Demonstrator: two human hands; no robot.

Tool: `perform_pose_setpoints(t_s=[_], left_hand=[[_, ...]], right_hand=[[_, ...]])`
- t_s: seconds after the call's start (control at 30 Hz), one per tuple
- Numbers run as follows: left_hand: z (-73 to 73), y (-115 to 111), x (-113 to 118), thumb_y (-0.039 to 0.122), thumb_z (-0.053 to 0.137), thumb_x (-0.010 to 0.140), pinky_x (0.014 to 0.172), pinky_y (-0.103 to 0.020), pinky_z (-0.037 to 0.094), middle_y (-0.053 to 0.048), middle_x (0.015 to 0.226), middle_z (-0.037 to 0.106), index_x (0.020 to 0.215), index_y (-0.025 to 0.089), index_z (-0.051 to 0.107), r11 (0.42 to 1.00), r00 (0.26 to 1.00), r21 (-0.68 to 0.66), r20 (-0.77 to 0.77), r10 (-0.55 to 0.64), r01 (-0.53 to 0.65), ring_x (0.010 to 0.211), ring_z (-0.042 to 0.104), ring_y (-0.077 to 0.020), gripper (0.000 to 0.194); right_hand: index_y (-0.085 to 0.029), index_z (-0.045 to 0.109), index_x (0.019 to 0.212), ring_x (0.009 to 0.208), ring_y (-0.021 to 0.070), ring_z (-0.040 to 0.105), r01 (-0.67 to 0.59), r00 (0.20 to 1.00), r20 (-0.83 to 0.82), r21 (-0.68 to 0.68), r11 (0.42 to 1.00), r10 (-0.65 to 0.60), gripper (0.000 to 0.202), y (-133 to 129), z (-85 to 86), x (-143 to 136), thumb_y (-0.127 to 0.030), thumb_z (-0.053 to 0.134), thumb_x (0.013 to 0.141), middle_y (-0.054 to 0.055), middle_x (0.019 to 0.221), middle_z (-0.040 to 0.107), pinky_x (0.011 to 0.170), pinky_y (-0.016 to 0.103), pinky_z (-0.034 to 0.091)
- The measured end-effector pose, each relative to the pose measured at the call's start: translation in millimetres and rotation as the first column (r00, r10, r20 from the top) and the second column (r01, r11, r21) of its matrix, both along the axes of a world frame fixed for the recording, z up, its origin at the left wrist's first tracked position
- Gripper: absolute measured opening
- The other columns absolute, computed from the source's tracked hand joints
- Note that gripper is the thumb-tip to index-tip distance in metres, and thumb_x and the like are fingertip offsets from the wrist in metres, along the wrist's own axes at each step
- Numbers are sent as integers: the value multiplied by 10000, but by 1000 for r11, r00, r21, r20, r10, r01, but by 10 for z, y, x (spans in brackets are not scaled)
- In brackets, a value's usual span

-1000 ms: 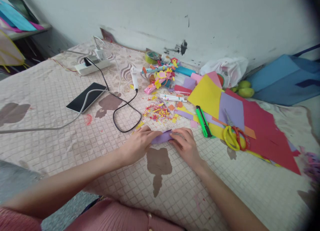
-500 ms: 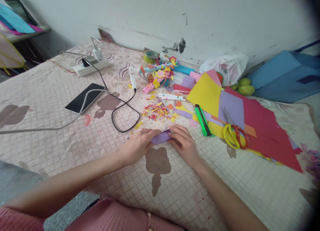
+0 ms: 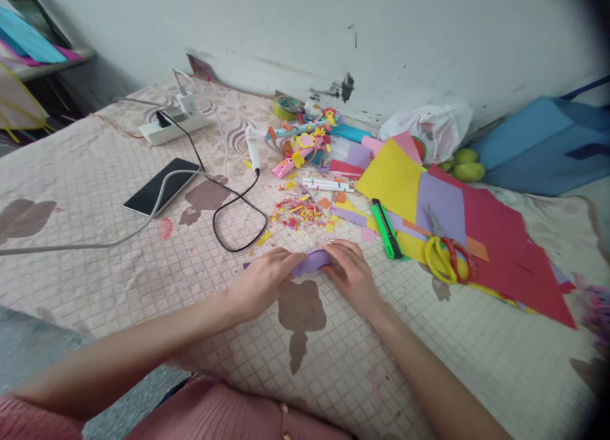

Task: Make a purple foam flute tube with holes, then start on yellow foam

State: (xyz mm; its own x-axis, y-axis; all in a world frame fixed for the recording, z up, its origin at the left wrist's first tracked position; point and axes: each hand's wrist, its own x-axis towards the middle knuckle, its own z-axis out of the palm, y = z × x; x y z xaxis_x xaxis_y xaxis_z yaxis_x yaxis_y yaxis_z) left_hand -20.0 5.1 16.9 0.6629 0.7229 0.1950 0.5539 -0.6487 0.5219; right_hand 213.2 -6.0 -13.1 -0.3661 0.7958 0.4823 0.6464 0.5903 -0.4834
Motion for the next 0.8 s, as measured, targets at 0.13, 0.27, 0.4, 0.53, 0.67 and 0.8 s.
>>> perform_pose_setpoints(t_s=[0.13,0.27,0.4,0.53,0.67,0.8], left_hand=[[-9,-29,-3,13,449,824,795,-343,522,-97,1019,651,1154,159,534,1000,1000,14,9,-4,4,931,614,-209,371],[35,-52,8,26,443,838,782,-340,524,-90,981,657,1114,154,553,1000,1000,28,8,-8,8,907,621,-204,324],[63,-74,21,44,441,857,784,-336,522,-87,974,658,1096,146,552,999,1000,44,2,-8,8,907,623,-202,283],[76,-93,32,50,430,869,774,-342,529,-93,960,661,1085,137,550,997,1000,83,14,-9,8,899,628,-205,262],[97,-100,41,25,428,854,773,-347,538,-87,957,665,1094,151,548,996,1000,89,1,-3,2,901,633,-203,297],[90,-101,37,30,435,858,785,-351,540,-99,1002,658,1116,145,535,997,1000,82,-4,-6,6,944,627,-211,299]], right_hand=[[-256,497,1318,1114,252,514,-25,999,43,21,999,24,458,5,15,-1,-196,585,873,87,1135,630,963,485,465],[-244,555,1263,1100,246,513,-33,998,60,36,999,31,385,3,14,-4,-178,563,884,86,1126,635,946,481,473],[-228,603,1200,1086,240,522,-32,997,73,37,999,30,322,-5,13,-2,-174,555,887,85,1095,650,941,470,476],[-228,606,1195,1091,242,524,-31,995,99,43,999,26,315,-22,32,-9,-165,539,893,83,1083,655,939,463,475],[-259,532,1296,1107,249,515,-20,986,167,25,999,16,391,-47,64,-24,-172,493,917,86,1127,633,946,472,461],[-271,509,1322,1128,253,488,-31,963,267,5,1000,29,410,-69,90,-37,-162,457,931,96,1157,599,959,466,443]])
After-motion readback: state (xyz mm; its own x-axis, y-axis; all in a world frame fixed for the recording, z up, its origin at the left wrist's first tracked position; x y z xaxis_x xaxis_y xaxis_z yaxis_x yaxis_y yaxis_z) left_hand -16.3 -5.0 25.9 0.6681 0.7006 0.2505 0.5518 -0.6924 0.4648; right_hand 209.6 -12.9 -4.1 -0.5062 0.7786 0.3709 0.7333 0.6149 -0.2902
